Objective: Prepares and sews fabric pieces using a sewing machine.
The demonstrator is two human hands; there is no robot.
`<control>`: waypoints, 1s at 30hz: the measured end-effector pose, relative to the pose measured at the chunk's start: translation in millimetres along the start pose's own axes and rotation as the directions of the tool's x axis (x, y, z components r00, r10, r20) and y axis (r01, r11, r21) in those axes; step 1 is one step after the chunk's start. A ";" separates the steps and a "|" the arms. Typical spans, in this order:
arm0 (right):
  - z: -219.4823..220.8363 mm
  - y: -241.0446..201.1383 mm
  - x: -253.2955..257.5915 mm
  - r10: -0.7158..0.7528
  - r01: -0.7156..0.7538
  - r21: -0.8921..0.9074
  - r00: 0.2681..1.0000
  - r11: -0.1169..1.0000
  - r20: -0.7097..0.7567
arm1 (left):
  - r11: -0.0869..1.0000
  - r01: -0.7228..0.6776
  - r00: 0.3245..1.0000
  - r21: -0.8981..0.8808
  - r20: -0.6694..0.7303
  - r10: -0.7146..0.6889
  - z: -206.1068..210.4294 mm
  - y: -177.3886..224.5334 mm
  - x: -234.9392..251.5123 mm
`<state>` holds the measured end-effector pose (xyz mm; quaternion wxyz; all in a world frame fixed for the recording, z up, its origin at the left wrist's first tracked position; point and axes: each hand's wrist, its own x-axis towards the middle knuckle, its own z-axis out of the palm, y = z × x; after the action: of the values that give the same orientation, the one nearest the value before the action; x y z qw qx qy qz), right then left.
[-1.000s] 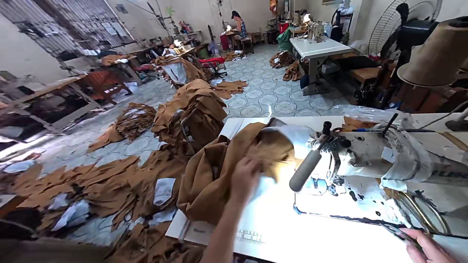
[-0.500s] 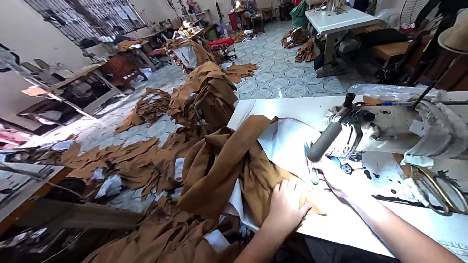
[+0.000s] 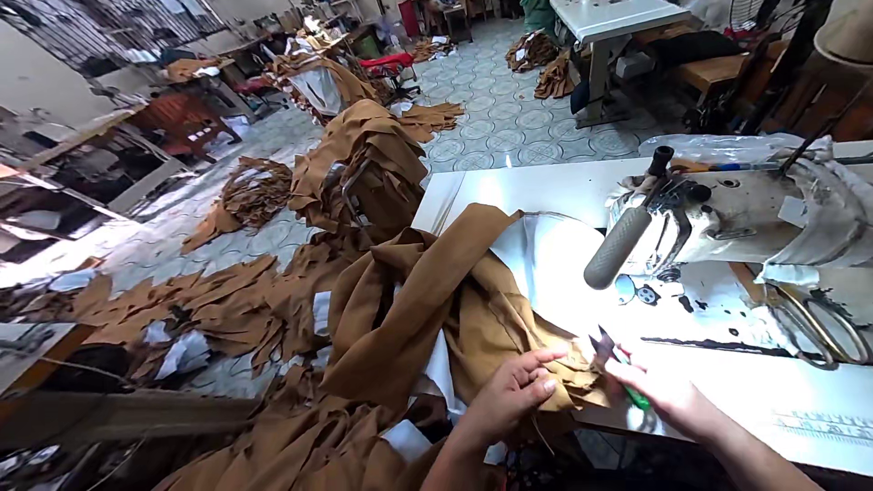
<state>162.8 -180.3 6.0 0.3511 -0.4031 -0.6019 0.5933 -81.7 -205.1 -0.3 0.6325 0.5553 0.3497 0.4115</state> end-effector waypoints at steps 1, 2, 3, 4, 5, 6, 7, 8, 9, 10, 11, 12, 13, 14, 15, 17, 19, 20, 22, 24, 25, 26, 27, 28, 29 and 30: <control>2.2 -0.3 -6.3 -0.113 0.110 -0.139 0.993 0.984 -0.018 | 1.000 -0.013 1.000 0.002 0.016 0.013 -1.5 0.9 -0.1; 3.9 1.5 -11.8 -0.243 0.227 -0.298 0.970 0.927 -0.017 | 0.999 -0.053 0.998 0.002 0.017 0.053 -1.3 1.0 -0.2; 5.9 3.9 -15.3 -0.368 0.325 -0.461 0.930 0.825 -0.003 | 0.995 -0.096 0.995 -0.007 0.013 0.096 -0.6 1.5 -1.0; 8.5 7.2 -16.4 -0.482 0.386 -0.618 0.876 0.685 0.013 | 0.992 -0.126 0.992 -0.021 0.019 0.126 0.0 2.6 -1.8; 10.9 11.1 -15.9 -0.567 0.397 -0.748 0.823 0.531 0.034 | 0.990 -0.138 0.990 -0.038 0.038 0.139 0.7 4.6 -2.5; 12.8 13.6 -15.2 -0.614 0.371 -0.836 0.788 0.405 0.052 | 0.990 -0.133 0.988 -0.047 0.071 0.136 1.0 6.4 -3.2; 14.6 15.0 -14.5 -0.637 0.334 -0.886 0.768 0.320 0.060 | 0.992 -0.119 0.988 -0.044 0.097 0.123 1.0 7.2 -3.8; 16.1 15.7 -13.5 -0.652 0.307 -0.913 0.756 0.269 0.062 | 0.994 -0.105 0.988 -0.025 0.115 0.108 1.1 7.6 -4.1; 17.2 15.6 -12.6 -0.660 0.291 -0.927 0.748 0.238 0.066 | 0.996 -0.093 0.986 -0.005 0.135 0.093 1.3 7.8 -4.2; 18.4 15.8 -11.5 -0.666 0.290 -0.930 0.743 0.226 0.070 | 0.997 -0.082 0.986 0.007 0.147 0.080 2.0 8.0 -4.5; 20.1 16.2 -9.7 -0.677 0.304 -0.926 0.732 0.222 0.078 | 0.998 -0.070 0.986 0.010 0.155 0.067 3.0 7.9 -4.7; 22.4 17.0 -7.3 -0.691 0.336 -0.913 0.717 0.229 0.091 | 0.998 -0.061 0.985 0.003 0.164 0.059 3.6 7.2 -4.4; 25.2 17.9 -5.0 -0.701 0.376 -0.894 0.705 0.243 0.106 | 0.999 -0.053 0.983 -0.009 0.174 0.054 4.1 6.0 -3.5; 27.0 18.9 -2.5 -0.712 0.416 -0.875 0.691 0.250 0.125 | 0.999 -0.049 0.983 -0.015 0.179 0.051 4.7 4.5 -2.4; 26.6 20.1 -0.9 -0.720 0.437 -0.864 0.681 0.250 0.136 | 0.999 -0.045 0.983 -0.010 0.177 0.046 5.4 3.4 -1.5; 9.2 23.4 -5.7 -0.712 0.389 -0.881 0.697 0.270 0.090 | 0.999 -0.043 0.989 0.014 0.144 0.040 6.7 3.6 -3.5; -38.7 27.1 -23.3 -0.682 0.151 -0.940 0.724 0.307 -0.107 | 0.990 -0.064 0.994 0.125 0.091 0.052 6.2 6.5 -13.0; -72.9 25.7 -37.6 -0.632 -0.012 -0.946 0.741 0.325 -0.227 | 0.981 -0.078 0.996 0.180 0.058 0.068 5.8 7.6 -18.8; -145.5 27.7 -76.0 -0.525 -0.297 -0.889 0.724 0.348 -0.447 | 0.967 -0.107 0.994 0.229 0.027 0.104 3.4 8.3 -27.3; -194.2 41.4 -116.8 -0.454 -0.470 -0.814 0.676 0.340 -0.580 | 0.969 -0.129 0.992 0.211 0.039 0.124 1.9 9.6 -25.4; -197.7 43.0 -128.4 -0.420 -0.501 -0.789 0.668 0.356 -0.614 | 0.968 -0.141 0.990 0.207 0.053 0.133 2.5 10.3 -21.3; -187.4 39.1 -129.3 -0.411 -0.486 -0.787 0.674 0.380 -0.614 | 0.965 -0.157 0.987 0.209 0.068 0.145 3.8 10.7 -15.2; -165.2 32.7 -122.1 -0.428 -0.423 -0.810 0.695 0.406 -0.578 | 0.962 -0.173 0.984 0.213 0.087 0.157 5.5 10.2 -8.3; -134.4 27.0 -110.8 -0.473 -0.327 -0.851 0.722 0.411 -0.506 | 0.958 -0.182 0.982 0.221 0.096 0.165 8.8 9.6 -2.3; -100.9 23.8 -96.1 -0.549 -0.201 -0.903 0.736 0.381 -0.395 | 0.957 -0.182 0.982 0.227 0.100 0.163 12.9 9.9 2.7; -69.7 22.6 -79.0 -0.627 -0.058 -0.941 0.731 0.334 -0.268 | 0.959 -0.175 0.982 0.224 0.105 0.154 16.9 11.6 6.8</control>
<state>261.0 -222.1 -8.7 0.3459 -0.5681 -0.7431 -0.0737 -65.2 -205.5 13.6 0.5413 0.6699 0.3203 0.3946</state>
